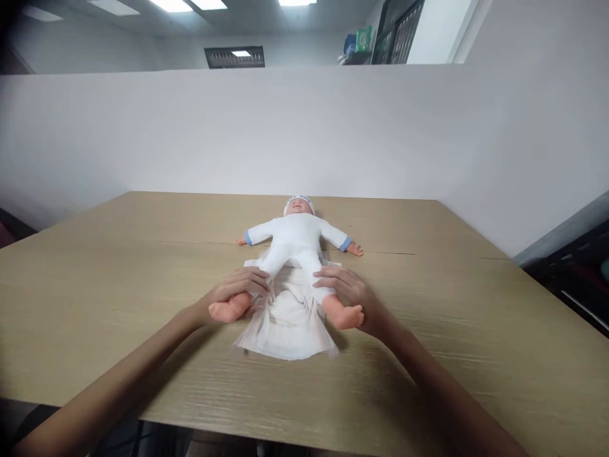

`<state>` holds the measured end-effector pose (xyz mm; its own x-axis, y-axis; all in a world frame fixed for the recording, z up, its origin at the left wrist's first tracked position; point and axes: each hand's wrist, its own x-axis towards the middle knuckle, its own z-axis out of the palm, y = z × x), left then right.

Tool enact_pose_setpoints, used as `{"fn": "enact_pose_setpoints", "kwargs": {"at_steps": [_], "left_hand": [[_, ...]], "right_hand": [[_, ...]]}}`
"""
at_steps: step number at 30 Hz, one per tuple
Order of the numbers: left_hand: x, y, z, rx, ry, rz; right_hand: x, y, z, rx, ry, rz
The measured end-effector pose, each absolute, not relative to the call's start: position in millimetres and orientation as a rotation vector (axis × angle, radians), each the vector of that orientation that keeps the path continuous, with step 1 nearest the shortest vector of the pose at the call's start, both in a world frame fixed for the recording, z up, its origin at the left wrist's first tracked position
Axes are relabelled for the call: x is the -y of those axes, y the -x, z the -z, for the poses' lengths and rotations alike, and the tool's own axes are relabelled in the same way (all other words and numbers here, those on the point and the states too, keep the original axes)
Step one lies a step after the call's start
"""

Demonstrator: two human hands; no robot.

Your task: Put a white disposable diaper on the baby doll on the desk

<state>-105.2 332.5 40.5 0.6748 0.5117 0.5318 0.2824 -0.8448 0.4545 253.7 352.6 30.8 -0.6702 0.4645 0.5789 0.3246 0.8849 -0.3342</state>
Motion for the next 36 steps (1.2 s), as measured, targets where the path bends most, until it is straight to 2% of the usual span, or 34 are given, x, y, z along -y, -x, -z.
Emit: {"fn": "enact_pose_setpoints", "kwargs": {"at_steps": [6,11,18,27,32,36], "left_hand": [[-328,130,-16,-0.618,-2.734,-0.716],[-327,132,-14,-0.596,-2.771,-0.602],[-325,135,-12,-0.657,-2.691,-0.538],[-323,133,-15,-0.665,-2.649,-0.528],[-317,129,-17,-0.66,-2.605,-0.55],[-311,122,-22,-0.696,-2.567,-0.571]], "right_hand": [[-364,-268,4,2.486,0.569,0.004],[-362,-269,2,2.525,0.56,0.067],[-352,-271,-10,2.607,0.67,-0.009],[-357,-277,-2,2.63,0.661,-0.104],[-347,-279,-13,2.678,0.677,-0.234],[-332,-281,-27,2.743,0.78,-0.204]]}}
